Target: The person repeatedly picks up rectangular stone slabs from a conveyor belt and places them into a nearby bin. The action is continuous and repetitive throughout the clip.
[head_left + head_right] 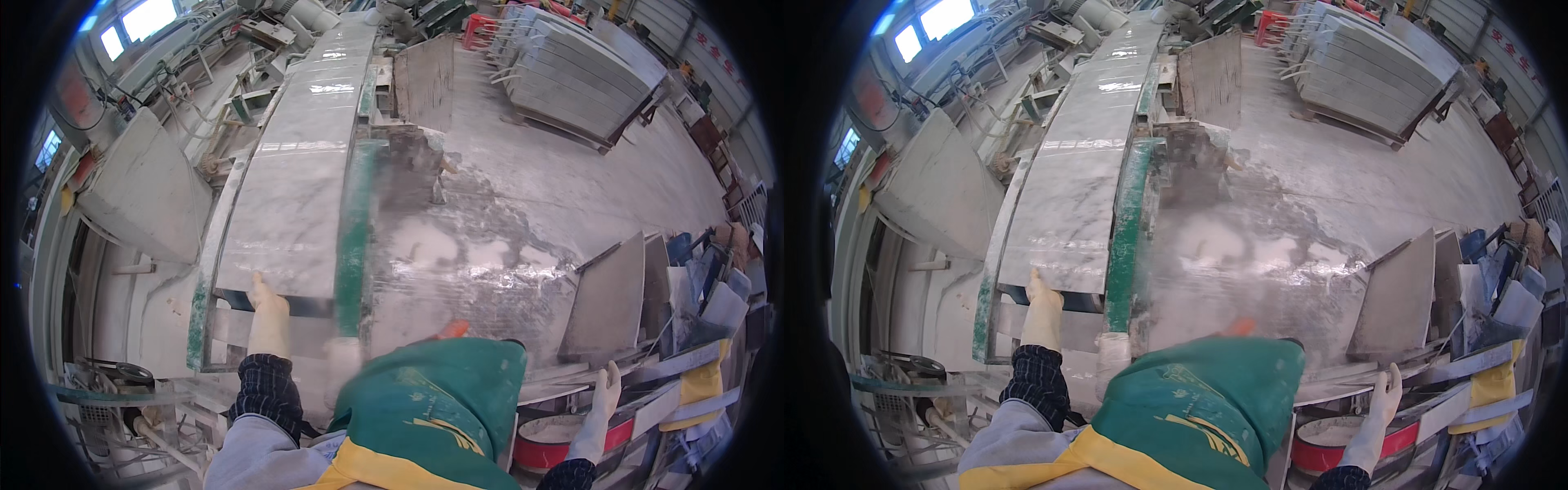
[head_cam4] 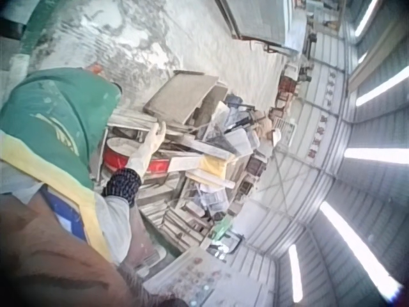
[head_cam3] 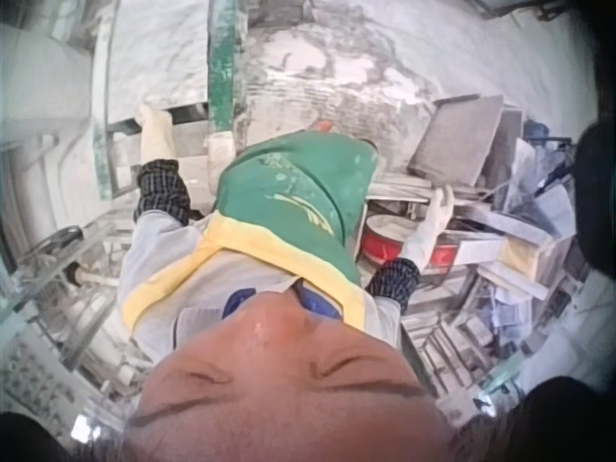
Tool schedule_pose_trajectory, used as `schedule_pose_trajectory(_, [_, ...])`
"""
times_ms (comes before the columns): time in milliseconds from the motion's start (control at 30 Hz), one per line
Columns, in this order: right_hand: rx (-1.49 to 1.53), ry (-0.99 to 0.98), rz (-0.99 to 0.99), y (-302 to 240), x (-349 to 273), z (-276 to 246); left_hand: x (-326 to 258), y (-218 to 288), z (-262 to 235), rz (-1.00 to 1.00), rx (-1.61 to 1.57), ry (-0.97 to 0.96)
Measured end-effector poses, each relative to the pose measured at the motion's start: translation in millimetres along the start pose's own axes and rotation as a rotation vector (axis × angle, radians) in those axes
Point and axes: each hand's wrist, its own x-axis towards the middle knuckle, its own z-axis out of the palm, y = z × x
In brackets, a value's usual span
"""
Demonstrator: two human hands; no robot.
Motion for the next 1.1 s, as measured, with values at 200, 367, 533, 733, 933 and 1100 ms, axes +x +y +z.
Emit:
schedule_pose_trajectory(200, [-0.074, 0.043, -0.103, 17, 3, -2, 20, 2, -8, 0.024, 0.039, -0.060])
schedule_pose_trajectory(367, [-0.037, 0.005, -0.065, 30, 9, -4, 26, 0, -2, -0.004, 0.027, -0.016])
schedule_pose_trajectory(533, [-0.037, 0.006, -0.086, 18, 8, 5, 7, 3, 4, 0.023, 0.000, -0.030])
schedule_pose_trajectory(733, [-0.114, -0.005, -0.079, 14, 9, 9, 5, 4, 4, 0.032, -0.015, -0.091])
schedule_pose_trajectory(933, [-0.081, 0.000, -0.056, 24, 10, 0, -8, 10, 14, 0.013, 0.058, 0.013])
schedule_pose_trajectory(1100, [-0.085, 0.035, -0.032, 29, 1, -13, -19, 14, 20, 0.026, 0.088, 0.071])
